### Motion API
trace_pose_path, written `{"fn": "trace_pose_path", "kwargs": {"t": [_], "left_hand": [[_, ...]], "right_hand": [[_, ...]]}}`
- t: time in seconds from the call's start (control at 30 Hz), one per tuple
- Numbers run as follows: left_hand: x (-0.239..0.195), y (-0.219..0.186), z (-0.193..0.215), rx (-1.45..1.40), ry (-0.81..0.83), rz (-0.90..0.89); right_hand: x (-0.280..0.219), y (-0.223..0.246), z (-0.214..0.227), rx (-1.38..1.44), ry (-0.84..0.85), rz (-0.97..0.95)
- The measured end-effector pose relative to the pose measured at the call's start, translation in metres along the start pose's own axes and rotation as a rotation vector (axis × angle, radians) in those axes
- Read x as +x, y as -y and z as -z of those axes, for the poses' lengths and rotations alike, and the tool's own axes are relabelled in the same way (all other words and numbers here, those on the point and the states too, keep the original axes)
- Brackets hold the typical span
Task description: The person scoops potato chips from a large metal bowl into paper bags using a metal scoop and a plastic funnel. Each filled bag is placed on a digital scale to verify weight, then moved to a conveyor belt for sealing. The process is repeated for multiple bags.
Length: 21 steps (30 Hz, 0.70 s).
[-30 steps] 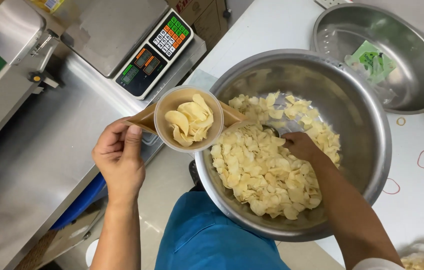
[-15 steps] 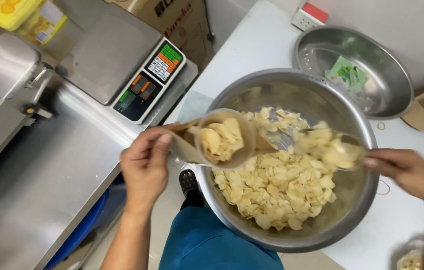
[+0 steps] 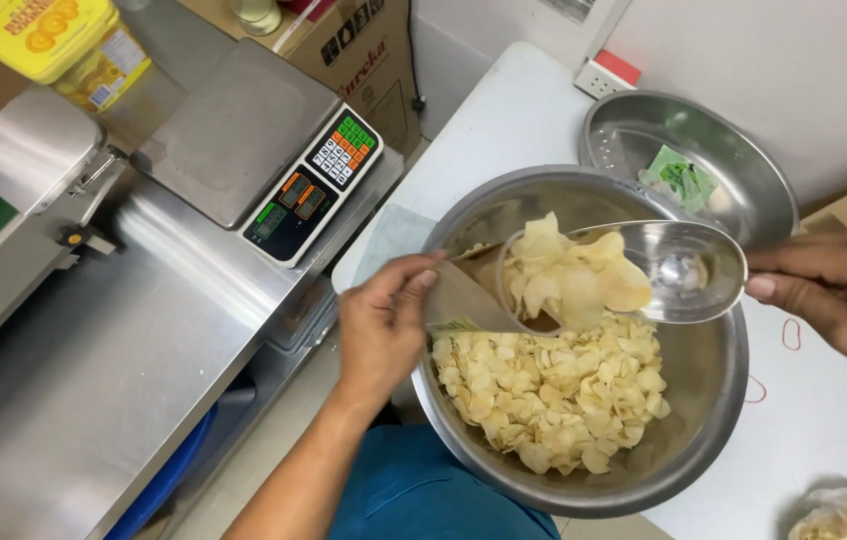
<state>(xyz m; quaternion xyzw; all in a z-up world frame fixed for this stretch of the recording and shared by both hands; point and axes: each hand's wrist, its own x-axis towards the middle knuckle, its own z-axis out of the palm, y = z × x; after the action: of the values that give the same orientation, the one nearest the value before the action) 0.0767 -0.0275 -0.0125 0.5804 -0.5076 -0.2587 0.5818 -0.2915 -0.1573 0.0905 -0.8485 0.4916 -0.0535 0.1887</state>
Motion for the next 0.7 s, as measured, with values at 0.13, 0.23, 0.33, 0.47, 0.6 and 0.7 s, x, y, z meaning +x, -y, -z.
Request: {"fn": "trace_pose_path", "kwargs": {"t": [0.13, 0.23, 0.33, 0.47, 0.6, 0.7], "left_hand": [[-0.001, 0.006, -0.010, 0.005, 0.011, -0.023], [0.007, 0.014, -0.013, -0.019, -0.025, -0.034], [0.012, 0.011, -0.009, 0.041, -0.047, -0.095], [0.017, 0.002, -0.011, 0.068, -0.019, -0.246], [0.013, 0.000, -0.010, 0.033, 0.019, -0.180], [0.011, -0.001, -0.009, 0.047, 0.044, -0.149]], "right_hand": [[-0.023, -0.021, -0.012, 0.099, -0.074, -0.025], [-0.044, -0.065, -0.022, 0.227, -0.084, -0.053], [-0.075, -0.106, -0.043, 0.279, -0.030, -0.119], [-0.094, -0.111, -0.071, 0.018, -0.010, -0.294], [-0.078, -0.119, -0.080, -0.242, -0.001, -0.433], [-0.042, -0.055, -0.060, 0.020, -0.187, -0.524]]}}
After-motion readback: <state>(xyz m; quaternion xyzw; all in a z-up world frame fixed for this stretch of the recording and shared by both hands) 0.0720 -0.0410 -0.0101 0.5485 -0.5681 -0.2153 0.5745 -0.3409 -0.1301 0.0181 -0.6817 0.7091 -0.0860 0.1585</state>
